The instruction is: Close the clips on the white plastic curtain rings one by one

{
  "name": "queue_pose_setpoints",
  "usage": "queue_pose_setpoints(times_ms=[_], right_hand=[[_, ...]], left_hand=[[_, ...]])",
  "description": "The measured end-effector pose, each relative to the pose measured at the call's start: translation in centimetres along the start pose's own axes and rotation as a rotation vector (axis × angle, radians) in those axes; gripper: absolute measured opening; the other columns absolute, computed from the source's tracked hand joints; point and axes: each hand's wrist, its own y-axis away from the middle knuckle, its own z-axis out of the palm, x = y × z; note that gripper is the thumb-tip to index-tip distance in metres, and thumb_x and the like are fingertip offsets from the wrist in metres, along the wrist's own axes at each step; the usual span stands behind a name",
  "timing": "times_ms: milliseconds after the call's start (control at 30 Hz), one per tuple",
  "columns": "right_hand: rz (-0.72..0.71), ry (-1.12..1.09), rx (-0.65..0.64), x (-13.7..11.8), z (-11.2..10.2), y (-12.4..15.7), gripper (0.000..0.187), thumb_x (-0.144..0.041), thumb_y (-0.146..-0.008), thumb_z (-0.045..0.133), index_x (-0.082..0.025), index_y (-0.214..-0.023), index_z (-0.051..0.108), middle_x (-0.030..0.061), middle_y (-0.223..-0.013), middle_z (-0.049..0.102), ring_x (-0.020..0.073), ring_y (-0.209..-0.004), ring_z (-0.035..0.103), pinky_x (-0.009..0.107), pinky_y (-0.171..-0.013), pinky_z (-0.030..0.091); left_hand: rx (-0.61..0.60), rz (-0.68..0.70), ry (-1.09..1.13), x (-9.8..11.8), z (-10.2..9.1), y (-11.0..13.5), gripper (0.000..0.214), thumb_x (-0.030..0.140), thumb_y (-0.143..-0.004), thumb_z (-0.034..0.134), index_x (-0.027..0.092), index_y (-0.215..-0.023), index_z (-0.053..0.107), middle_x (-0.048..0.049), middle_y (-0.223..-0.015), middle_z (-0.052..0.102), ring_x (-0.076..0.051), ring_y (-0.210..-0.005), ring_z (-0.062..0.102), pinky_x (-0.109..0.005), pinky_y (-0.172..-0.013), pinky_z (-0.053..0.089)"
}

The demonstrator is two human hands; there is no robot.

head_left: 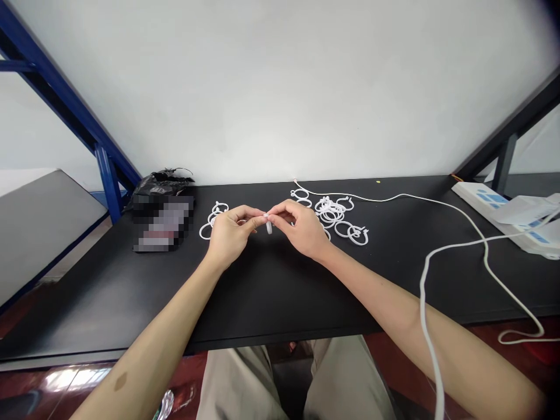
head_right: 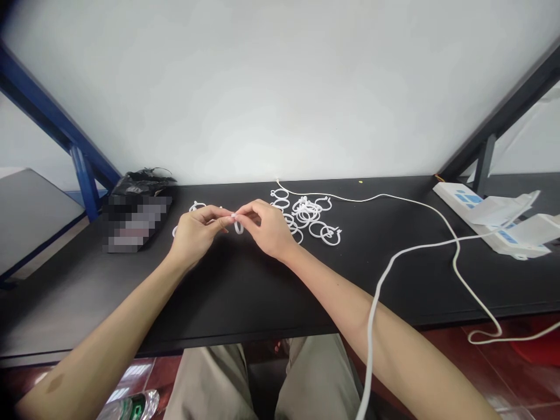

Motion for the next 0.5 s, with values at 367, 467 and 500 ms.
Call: queue_pose_setpoints(times_ms=[367, 467, 500], right_hand=[[0.005, 0.007, 0.003, 0.28, 0.31, 0.15, 0.015, -0.033, -0.091, 0.06, -0.021, -0.085, 0.068, 0.0012, -0.088, 0.07, 0.0133, -0.076, 0.065, 0.028, -0.071, 0.052], [0.033, -0.013, 0.016, 0.38, 0.41, 0.1, 0.015, -0.034, -0.09, 0.061, -0.021, -0.087, 0.068, 0.0017, -0.089, 0.071, 0.0141, -0.077, 0.066, 0.029, -0.072, 0.052], [0.043, -0.021, 0.017, 0.4, 0.4, 0.05, 0.015, -0.034, -0.09, 0.061, -0.021, -0.087, 0.068, 0.0019, -0.089, 0.072, 0.0145, -0.077, 0.066, 0.029, -0.072, 0.053]], left_hand=[[0.011, -0.003, -0.04, -0.53, 0.11, 0.14, 0.026, 0.046, -0.074, 0.074, 0.021, -0.081, 0.074, -0.0035, -0.084, 0.072, -0.017, -0.07, 0.061, -0.031, -0.066, 0.052], [0.002, 0.002, -0.034, -0.46, 0.19, 0.13, 0.028, 0.048, -0.076, 0.072, 0.021, -0.083, 0.073, -0.0037, -0.085, 0.072, -0.017, -0.071, 0.061, -0.03, -0.066, 0.051], [-0.006, 0.005, -0.042, -0.35, 0.21, 0.14, 0.029, 0.048, -0.077, 0.071, 0.02, -0.084, 0.073, -0.0038, -0.085, 0.072, -0.017, -0.071, 0.061, -0.03, -0.066, 0.05]])
